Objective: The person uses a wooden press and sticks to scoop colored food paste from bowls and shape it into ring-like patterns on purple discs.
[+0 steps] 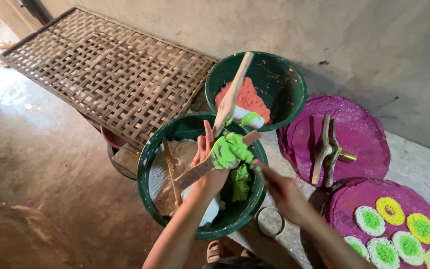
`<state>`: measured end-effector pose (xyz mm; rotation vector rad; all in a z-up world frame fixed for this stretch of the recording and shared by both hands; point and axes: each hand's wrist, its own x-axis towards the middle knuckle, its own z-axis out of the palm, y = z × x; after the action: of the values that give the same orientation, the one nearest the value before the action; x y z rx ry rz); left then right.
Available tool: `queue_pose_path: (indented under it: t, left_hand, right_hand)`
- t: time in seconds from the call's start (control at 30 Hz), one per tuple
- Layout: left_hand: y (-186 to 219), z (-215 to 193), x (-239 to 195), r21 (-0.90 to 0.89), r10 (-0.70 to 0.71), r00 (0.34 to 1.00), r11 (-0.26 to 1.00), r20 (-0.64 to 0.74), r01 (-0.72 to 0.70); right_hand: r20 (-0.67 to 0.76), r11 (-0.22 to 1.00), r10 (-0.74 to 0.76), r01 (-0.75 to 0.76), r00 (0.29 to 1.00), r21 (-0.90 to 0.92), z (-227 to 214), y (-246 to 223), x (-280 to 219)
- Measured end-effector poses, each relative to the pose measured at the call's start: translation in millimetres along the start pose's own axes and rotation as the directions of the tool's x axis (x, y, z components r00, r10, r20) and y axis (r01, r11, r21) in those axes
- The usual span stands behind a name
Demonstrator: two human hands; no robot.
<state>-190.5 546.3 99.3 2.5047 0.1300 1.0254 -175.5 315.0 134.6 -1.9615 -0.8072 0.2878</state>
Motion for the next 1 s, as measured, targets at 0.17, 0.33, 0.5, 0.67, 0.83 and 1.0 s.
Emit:
queue_pose_path:
  t: [0.17, 0.33, 0.5, 0.67, 0.83, 1.0]
  left_hand:
    - [-14, 6, 6, 0.003, -0.002, 0.999, 1.000, 0.037, 0.002]
    - [-28, -21, 3, -0.028, 0.091, 0.995, 0.996, 0.040, -0.090]
    - [-16, -37, -8, -0.064, 0.157, 0.956, 0.987, 0.249, -0.145]
    - [-3, -18, -25, -0.284, 0.310, 0.938, 0.923, 0.152, -0.259]
    - [-13, -19, -47, -0.552, -0.022, 0.917, 0.793, 0.397, 0.258]
    - [-19, -44, -41, -0.759, -0.144, 0.881, 0.458, 0.450, 0.462]
  right_hand:
    - [0.034, 0.990, 0.107, -0.103, 0.994, -0.094, 27, -9, -6]
    - [0.245, 0.923, 0.150, -0.046, 0.958, -0.382, -27, -51, 7]
    - [0.480, 0.838, 0.372, -0.065, 0.794, -0.542, -84, -92, 60]
    - [0.457, 0.422, 0.308, 0.311, 0.835, -0.852, -16, -86, 66]
    - [0.602, 0.142, -0.264, 0.647, 0.754, -0.749, -4, -84, 32]
    - [0.410, 0.381, -0.276, 0.491, 0.869, -0.783, -64, -127, 17]
